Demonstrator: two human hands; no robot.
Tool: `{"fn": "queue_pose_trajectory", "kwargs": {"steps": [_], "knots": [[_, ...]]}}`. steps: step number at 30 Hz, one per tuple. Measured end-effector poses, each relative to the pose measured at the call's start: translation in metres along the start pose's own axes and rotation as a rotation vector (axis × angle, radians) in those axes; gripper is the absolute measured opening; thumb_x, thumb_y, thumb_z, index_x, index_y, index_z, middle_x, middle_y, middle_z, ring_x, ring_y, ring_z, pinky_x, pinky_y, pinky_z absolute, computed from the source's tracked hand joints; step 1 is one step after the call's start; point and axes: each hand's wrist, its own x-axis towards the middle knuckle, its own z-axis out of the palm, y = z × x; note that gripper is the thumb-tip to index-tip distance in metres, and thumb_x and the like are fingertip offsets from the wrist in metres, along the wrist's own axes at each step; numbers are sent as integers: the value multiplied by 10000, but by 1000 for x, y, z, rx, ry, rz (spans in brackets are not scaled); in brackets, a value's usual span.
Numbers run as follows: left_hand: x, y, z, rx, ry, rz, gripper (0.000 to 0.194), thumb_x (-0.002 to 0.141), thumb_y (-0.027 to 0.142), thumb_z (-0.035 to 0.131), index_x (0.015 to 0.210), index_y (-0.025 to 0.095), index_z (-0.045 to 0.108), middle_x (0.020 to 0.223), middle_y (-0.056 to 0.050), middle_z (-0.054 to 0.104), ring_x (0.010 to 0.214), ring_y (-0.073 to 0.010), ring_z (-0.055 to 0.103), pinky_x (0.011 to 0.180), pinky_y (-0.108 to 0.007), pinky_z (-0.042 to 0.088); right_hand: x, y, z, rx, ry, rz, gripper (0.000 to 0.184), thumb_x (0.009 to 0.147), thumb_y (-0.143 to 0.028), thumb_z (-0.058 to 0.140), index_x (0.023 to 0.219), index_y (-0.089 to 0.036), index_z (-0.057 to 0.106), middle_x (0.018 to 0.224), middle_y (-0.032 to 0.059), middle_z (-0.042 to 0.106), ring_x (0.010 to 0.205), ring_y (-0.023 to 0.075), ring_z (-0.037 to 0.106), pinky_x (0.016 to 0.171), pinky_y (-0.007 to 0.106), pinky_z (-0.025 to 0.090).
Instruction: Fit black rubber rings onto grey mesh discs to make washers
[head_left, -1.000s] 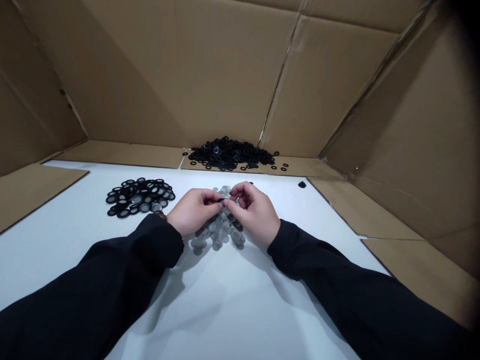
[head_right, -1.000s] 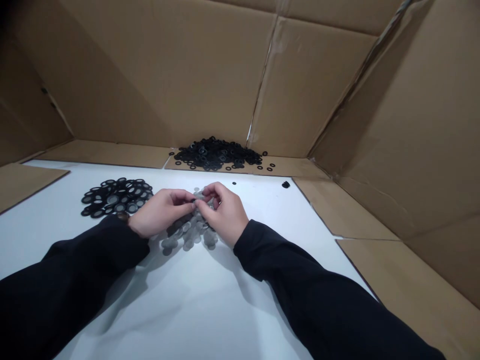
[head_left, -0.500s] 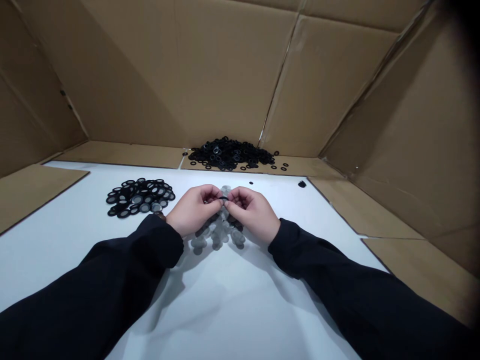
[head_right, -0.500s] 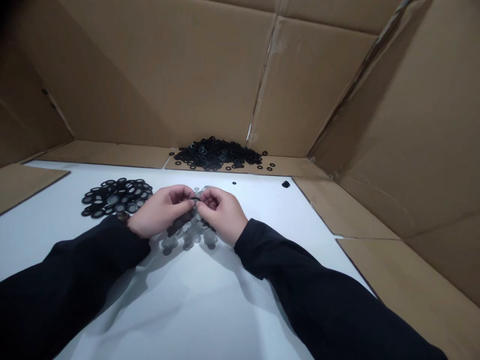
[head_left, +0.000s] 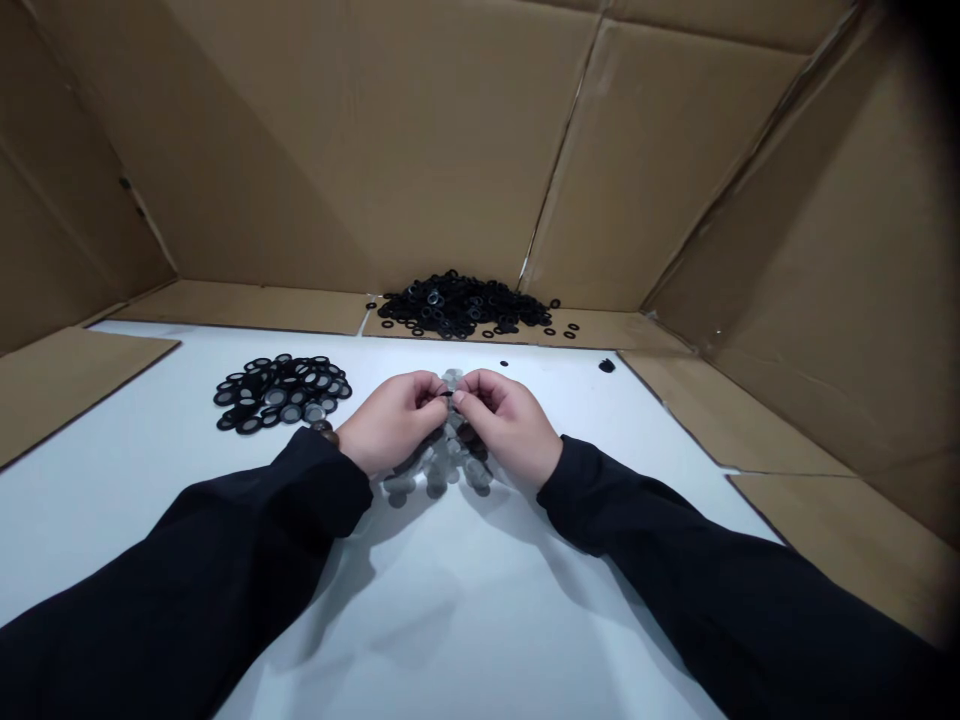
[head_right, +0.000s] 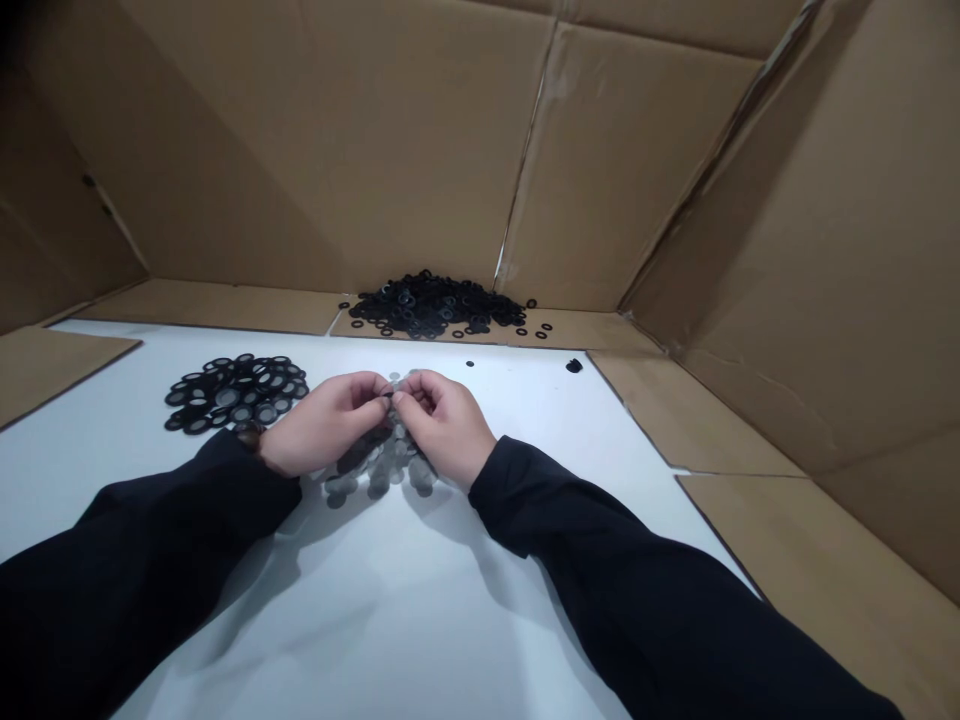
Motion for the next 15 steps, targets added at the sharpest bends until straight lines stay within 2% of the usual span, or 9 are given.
{"fn": "queue_pose_trajectory", "kwargs": {"steps": [5,10,12,15], "knots": [[0,-1,1,-99,23,-28,105,802,265,536,813,161,549,689,29,534,574,-95,457,524,-218,358,1,1,1,34,-27,33,206,842,-363,573,762,-176,540,646,-30,492,581,100,439,535,230,371],[3,-7,2,-217,77,18,148,824,309,551,822,161,542,701,24,543,588,-94,472,545,-213,374,1,5,1,146,-78,39,230,850,-399,576,820,-171,570,705,-18,529,617,100,463,564,231,390],[3,-8,2,-229,99,21,160,819,319,564,828,161,544,702,24,541,594,-96,479,548,-212,375,1,6,1,132,-59,23,212,850,-382,578,848,-170,588,732,-12,544,640,103,477,588,236,402],[1,-4,2,-185,63,-16,132,802,295,571,818,166,545,672,36,526,554,-89,456,507,-205,345,1,7,1,76,2,8,172,836,-341,589,847,-169,597,722,-15,543,640,106,480,601,242,405]]}}
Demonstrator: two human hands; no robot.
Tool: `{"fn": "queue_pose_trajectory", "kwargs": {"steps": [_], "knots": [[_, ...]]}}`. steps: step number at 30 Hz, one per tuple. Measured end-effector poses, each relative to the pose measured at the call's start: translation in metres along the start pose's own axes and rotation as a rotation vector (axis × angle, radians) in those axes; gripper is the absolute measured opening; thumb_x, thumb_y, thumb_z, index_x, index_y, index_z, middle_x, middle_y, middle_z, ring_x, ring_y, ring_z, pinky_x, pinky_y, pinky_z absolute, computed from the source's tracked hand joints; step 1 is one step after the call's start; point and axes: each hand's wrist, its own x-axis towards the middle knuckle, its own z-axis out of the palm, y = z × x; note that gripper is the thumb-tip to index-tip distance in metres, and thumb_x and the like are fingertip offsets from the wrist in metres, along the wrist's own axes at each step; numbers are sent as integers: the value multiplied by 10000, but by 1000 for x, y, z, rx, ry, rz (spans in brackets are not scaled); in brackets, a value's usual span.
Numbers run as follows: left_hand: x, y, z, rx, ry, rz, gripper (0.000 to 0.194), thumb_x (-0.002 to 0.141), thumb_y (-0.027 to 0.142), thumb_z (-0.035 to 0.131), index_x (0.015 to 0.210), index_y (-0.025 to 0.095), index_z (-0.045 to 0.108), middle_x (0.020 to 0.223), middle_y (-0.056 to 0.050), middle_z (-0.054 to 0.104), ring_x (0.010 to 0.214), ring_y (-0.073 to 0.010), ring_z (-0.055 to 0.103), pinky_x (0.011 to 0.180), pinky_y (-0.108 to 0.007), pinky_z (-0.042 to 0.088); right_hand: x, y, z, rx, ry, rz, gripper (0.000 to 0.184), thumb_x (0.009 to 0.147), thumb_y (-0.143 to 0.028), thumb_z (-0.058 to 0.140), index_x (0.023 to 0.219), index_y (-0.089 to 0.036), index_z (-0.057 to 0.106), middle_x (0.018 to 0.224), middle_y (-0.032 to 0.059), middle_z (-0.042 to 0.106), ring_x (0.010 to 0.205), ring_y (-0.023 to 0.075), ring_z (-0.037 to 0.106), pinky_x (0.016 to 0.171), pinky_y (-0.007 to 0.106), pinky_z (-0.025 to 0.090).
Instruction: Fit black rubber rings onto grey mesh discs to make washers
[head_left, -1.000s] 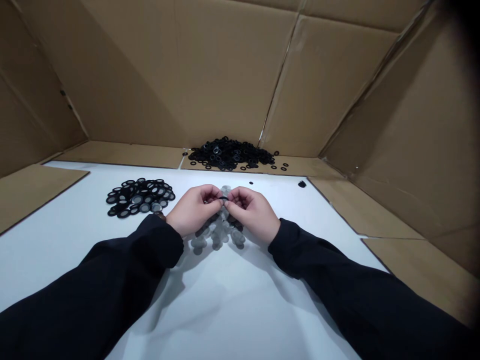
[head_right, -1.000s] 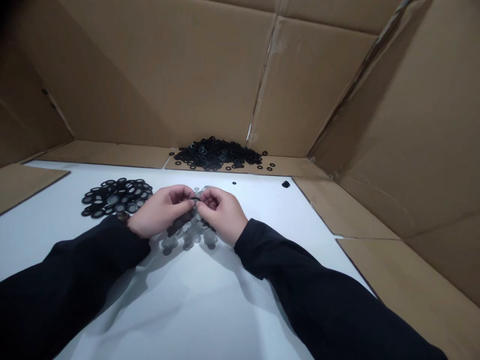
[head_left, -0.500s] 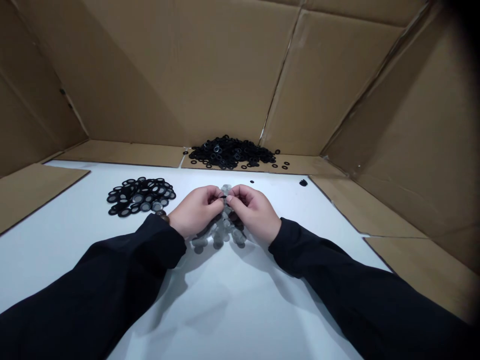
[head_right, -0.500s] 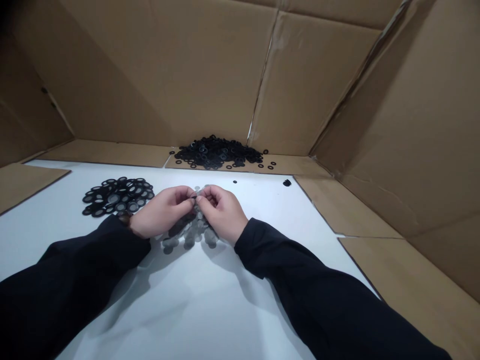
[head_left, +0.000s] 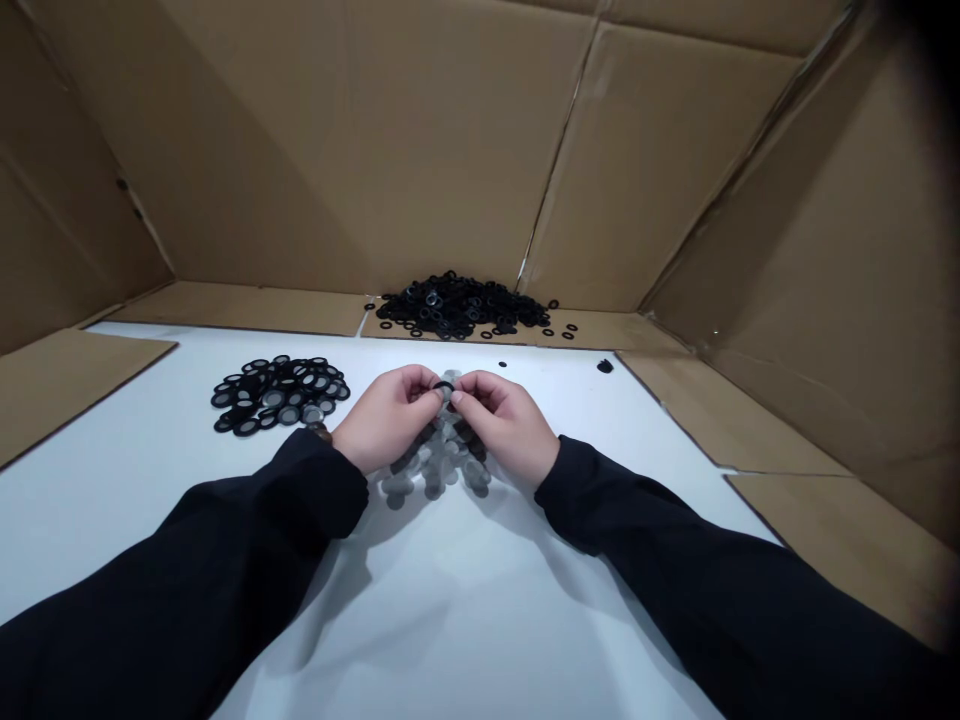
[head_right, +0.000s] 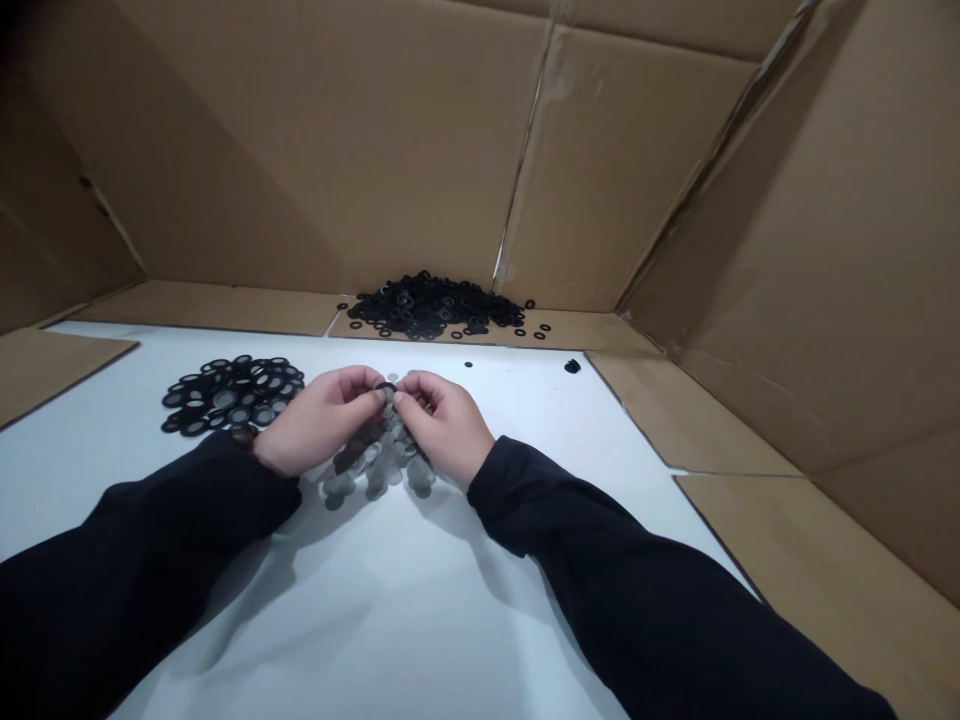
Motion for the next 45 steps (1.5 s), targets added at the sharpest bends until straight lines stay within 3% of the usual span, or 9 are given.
{"fn": "queue_pose_trajectory", "kwargs": {"steps": [6,15,21,29,34,39,45], "knots": [[-5,9,1,114,-40,-11,96,801,253,548,758,170,529,605,58,470,501,-73,409,476,-200,312,1,-2,-2,-83,-17,-31,128,815,-303,583,803,-176,589,687,-18,538,627,113,483,596,247,404],[-4,3,-1,141,-96,47,159,830,303,545,772,156,563,653,41,496,573,-84,418,518,-207,331,0,-4,-4,-52,-52,4,210,825,-380,577,765,-180,555,669,-28,506,590,104,439,550,240,372],[-3,5,-3,182,-39,79,177,838,318,543,759,160,557,648,42,483,580,-92,417,531,-216,333,-1,-4,-3,-188,-7,-62,192,888,-338,498,762,-192,500,635,-44,440,583,103,392,542,236,339],[-2,4,1,20,46,71,189,846,353,549,801,170,539,645,51,473,541,-85,410,506,-208,340,0,-1,1,-6,-25,-23,215,876,-401,550,904,-189,579,757,-12,543,664,116,485,604,239,411],[-4,5,0,93,-38,7,146,823,306,555,770,172,535,624,55,467,529,-84,407,493,-207,323,0,-3,-2,-20,-37,-24,201,865,-368,563,805,-176,570,705,-19,519,633,109,463,590,240,389],[-6,5,-1,129,-80,51,137,811,285,550,739,168,545,635,50,480,551,-87,409,516,-212,331,-1,-5,-6,-50,-131,-13,174,861,-345,545,795,-184,547,685,-28,489,619,108,450,581,241,383],[-1,8,2,104,24,95,151,823,303,535,755,169,551,633,49,468,556,-98,409,530,-221,339,-1,-9,-1,-155,-13,-34,159,871,-319,508,773,-194,512,637,-39,460,574,106,414,534,235,353]]}}
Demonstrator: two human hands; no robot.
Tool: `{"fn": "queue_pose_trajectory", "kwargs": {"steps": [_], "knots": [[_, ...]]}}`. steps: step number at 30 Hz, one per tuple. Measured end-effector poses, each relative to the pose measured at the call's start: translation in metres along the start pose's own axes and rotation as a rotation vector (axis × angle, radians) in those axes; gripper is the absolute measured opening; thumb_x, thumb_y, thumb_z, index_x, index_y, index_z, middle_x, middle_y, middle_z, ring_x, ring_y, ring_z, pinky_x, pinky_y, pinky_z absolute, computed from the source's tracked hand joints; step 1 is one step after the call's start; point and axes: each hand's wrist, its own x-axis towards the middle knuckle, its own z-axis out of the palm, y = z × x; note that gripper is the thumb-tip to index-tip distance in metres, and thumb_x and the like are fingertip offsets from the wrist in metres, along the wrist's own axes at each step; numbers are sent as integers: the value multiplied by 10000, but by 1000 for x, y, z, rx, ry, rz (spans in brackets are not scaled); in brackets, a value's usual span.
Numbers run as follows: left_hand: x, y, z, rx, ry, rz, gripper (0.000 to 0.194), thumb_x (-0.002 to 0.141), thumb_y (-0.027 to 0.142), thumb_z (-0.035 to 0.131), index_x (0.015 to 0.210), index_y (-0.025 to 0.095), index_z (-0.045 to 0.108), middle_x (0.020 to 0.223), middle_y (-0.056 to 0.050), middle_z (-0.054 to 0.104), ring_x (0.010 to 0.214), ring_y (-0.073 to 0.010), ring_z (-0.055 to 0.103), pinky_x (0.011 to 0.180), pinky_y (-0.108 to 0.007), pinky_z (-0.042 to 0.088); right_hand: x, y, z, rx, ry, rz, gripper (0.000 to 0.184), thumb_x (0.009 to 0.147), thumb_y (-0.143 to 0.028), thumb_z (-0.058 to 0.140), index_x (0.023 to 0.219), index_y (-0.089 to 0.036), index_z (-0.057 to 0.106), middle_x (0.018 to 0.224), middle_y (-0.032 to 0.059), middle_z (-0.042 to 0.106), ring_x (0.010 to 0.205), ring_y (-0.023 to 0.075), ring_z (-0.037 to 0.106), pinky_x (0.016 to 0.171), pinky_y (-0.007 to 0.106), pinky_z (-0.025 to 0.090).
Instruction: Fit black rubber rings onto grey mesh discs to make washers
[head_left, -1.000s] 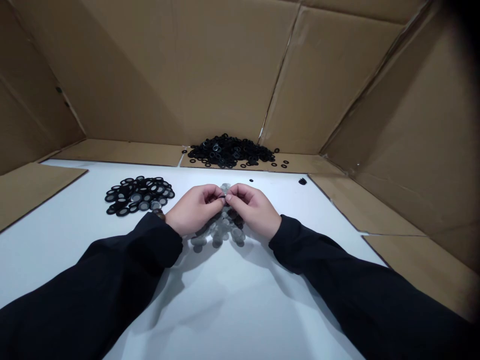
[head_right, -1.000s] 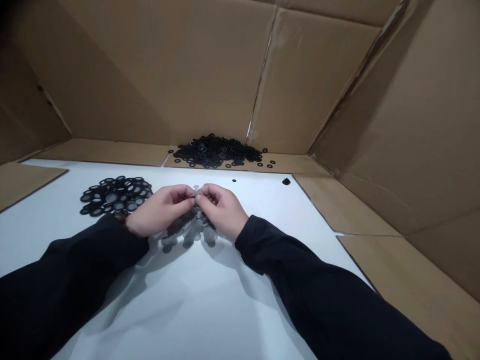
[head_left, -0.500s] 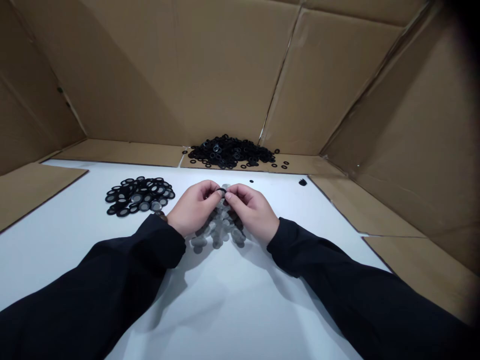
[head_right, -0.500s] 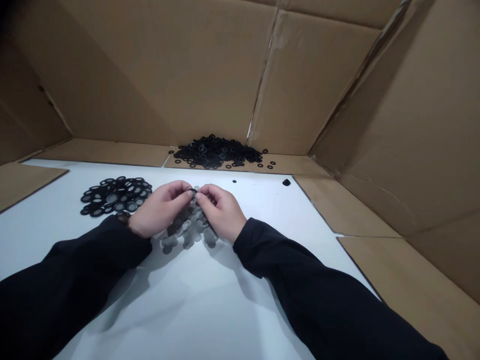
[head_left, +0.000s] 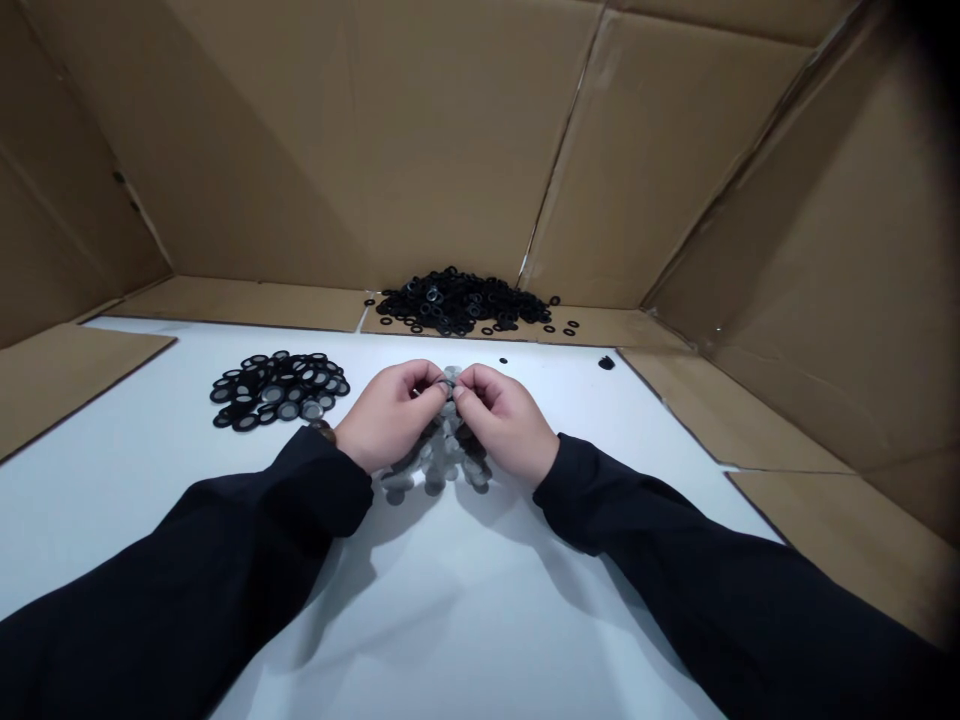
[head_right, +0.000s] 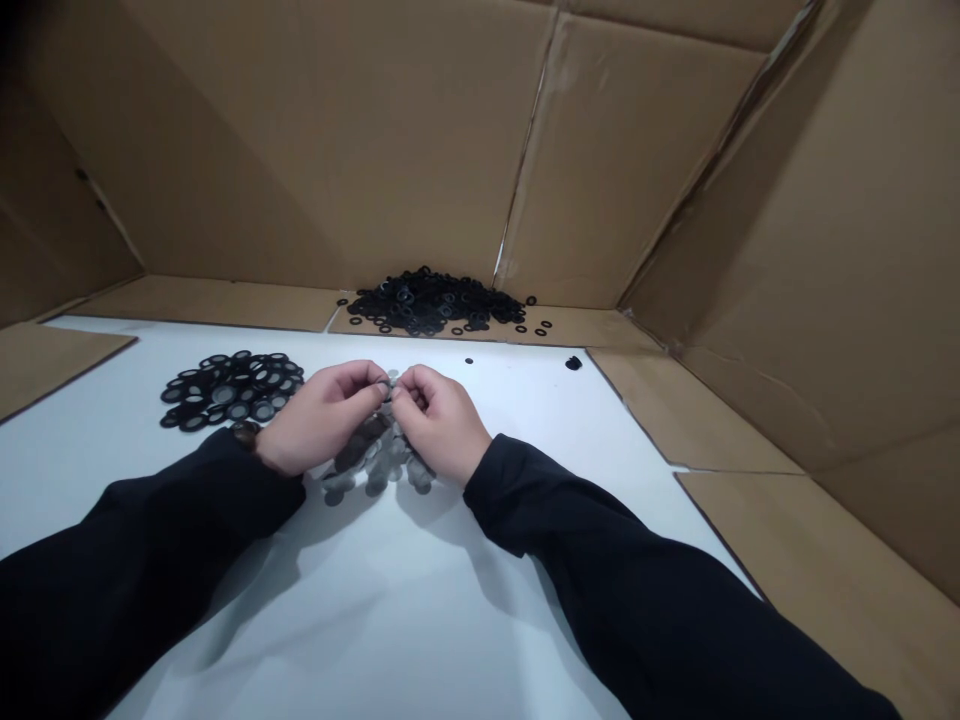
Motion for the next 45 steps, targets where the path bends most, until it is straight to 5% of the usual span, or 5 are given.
{"fn": "queue_pose_trajectory", "kwargs": {"steps": [12,23,34,45], "knots": [[-2,2,-3,-52,-72,-49,168,825,328,561,785,165,550,673,37,497,591,-100,447,538,-221,350,0,3,1,103,9,34,263,899,-430,504,792,-191,533,684,-27,495,610,110,436,562,232,373],[0,3,-2,-165,-8,-72,143,814,291,568,753,162,572,675,22,517,592,-99,452,551,-223,363,1,-5,2,-145,1,-84,167,901,-305,466,770,-202,482,641,-37,459,585,117,407,559,248,341],[0,5,-5,-202,-68,-67,186,827,326,577,794,144,577,723,9,535,645,-100,459,575,-219,377,3,-4,7,136,51,56,195,875,-357,518,762,-197,514,654,-38,465,581,106,413,535,231,356],[0,6,-3,-107,-26,-66,161,827,285,552,720,165,555,647,30,492,566,-92,430,522,-217,351,4,-5,9,183,77,63,164,834,-318,532,722,-200,512,626,-43,463,558,103,403,518,233,338]]}}
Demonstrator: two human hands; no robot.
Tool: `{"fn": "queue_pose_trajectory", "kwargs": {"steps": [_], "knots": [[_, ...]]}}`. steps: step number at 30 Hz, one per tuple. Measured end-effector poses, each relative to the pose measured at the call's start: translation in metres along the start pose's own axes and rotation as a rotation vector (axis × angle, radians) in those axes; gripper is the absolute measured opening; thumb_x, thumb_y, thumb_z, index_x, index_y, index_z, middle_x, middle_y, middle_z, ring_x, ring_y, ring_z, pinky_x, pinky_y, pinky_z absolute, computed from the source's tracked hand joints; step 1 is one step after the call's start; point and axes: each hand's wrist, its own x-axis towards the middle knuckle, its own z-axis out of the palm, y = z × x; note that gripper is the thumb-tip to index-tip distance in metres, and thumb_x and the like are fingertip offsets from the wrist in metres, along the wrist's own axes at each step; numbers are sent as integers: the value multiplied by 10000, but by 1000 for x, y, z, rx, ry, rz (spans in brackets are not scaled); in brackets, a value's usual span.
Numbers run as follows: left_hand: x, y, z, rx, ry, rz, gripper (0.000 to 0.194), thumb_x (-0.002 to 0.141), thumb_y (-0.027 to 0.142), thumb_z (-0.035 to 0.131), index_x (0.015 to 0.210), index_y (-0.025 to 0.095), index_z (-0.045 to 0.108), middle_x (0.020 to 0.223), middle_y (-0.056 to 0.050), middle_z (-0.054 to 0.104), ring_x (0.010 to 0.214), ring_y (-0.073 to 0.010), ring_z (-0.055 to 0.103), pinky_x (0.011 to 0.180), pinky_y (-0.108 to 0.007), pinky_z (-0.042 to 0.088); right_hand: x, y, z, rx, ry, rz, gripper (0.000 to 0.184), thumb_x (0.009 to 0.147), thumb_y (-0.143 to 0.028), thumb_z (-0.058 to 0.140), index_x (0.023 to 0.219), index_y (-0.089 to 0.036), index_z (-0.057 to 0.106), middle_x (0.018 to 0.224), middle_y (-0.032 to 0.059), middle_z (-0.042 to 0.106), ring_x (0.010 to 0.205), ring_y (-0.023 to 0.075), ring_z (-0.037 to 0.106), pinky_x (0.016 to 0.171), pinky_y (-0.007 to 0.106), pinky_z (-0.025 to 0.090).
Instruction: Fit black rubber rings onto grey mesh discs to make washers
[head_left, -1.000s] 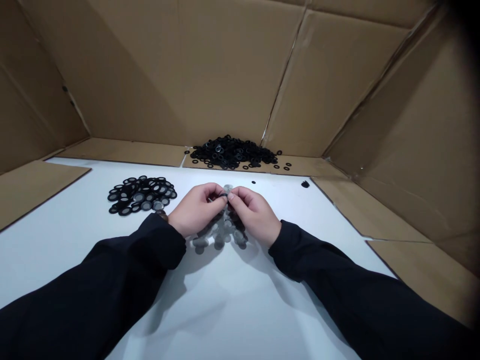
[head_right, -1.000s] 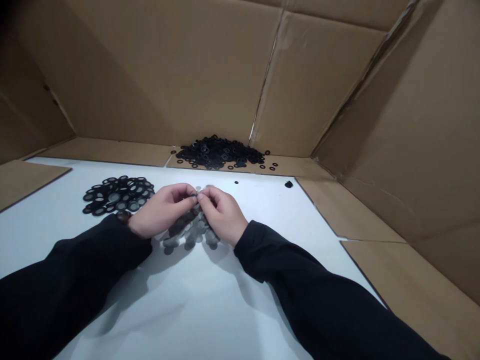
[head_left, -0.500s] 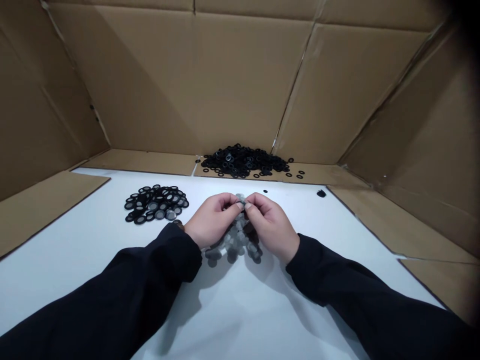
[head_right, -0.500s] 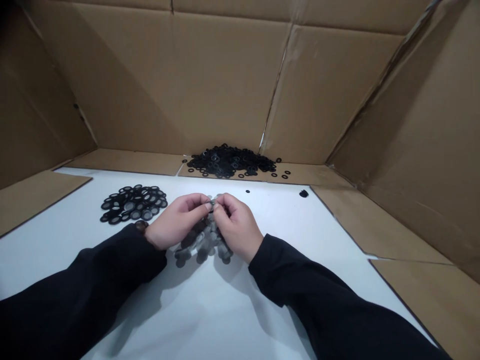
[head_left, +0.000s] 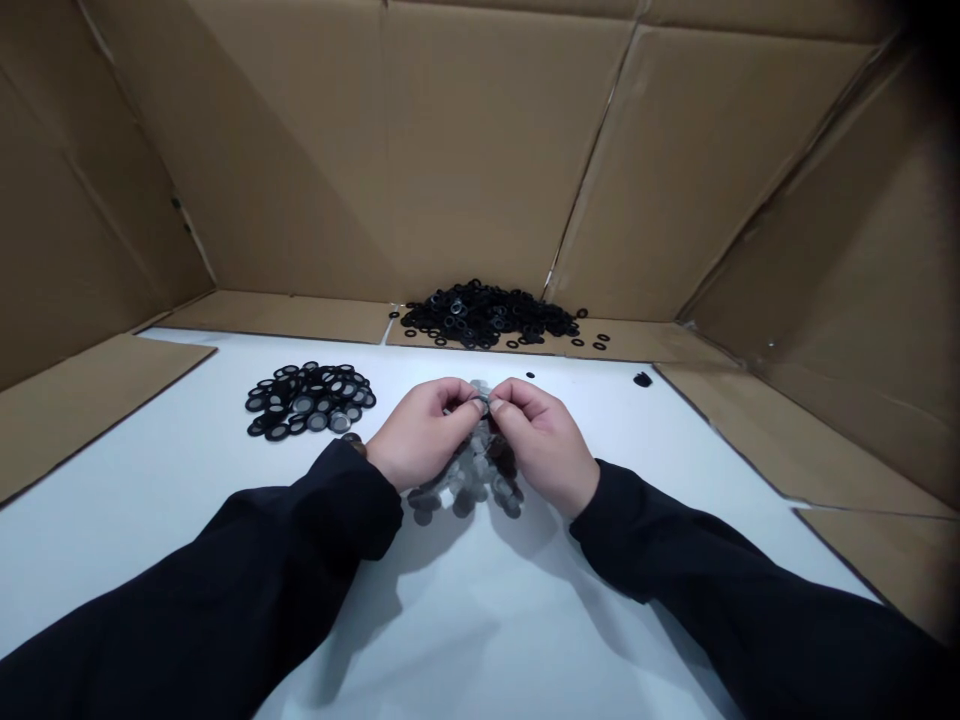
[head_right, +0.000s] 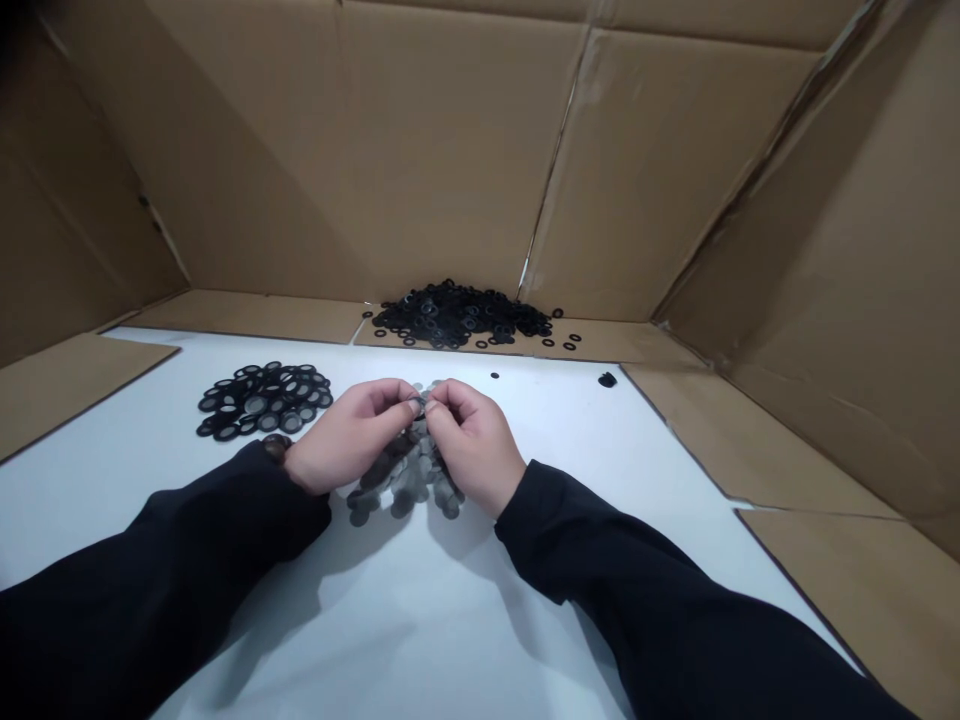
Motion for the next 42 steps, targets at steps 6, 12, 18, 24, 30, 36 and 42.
{"fn": "queue_pose_trajectory", "kwargs": {"steps": [6,12,18,24,30,36,42], "knots": [[-1,1,1,-57,-46,-38,156,835,284,547,735,165,558,646,29,489,551,-89,433,504,-213,347,0,1,-2,-12,5,-8,168,844,-315,527,725,-197,518,629,-38,467,567,103,400,527,239,336],[-1,-3,1,-43,-39,-38,157,831,287,553,750,154,571,670,25,515,594,-94,465,548,-218,371,0,3,-4,-39,-31,-7,160,849,-309,524,742,-192,543,638,-33,481,583,108,418,544,243,352],[0,-6,-1,1,-31,-28,159,825,288,542,746,150,560,658,36,495,581,-86,434,537,-212,345,0,3,-3,-2,-39,18,192,850,-373,563,800,-187,556,673,-32,498,582,101,434,531,236,352],[-1,-6,-1,-30,-45,-61,183,833,318,538,744,159,542,626,46,461,532,-76,405,497,-203,314,-2,4,-1,64,-51,71,232,851,-403,571,793,-180,551,645,-44,475,554,86,399,505,225,323],[0,-8,-2,-29,-59,-64,204,842,327,537,737,153,538,638,40,462,556,-81,409,515,-206,323,-1,3,-1,96,-44,105,235,836,-400,585,772,-177,550,620,-51,455,543,81,380,494,223,299],[0,-10,-2,-53,-66,-61,221,835,347,563,730,155,533,628,48,463,542,-77,404,507,-205,321,1,2,-3,75,-83,109,313,805,-447,614,683,-181,501,568,-57,428,519,84,355,475,231,277],[2,-11,0,-127,-41,-75,228,846,347,552,731,151,537,614,48,451,534,-72,380,492,-200,294,0,4,-3,89,-98,83,288,839,-458,588,780,-181,539,614,-56,437,544,86,364,496,230,291]]}}
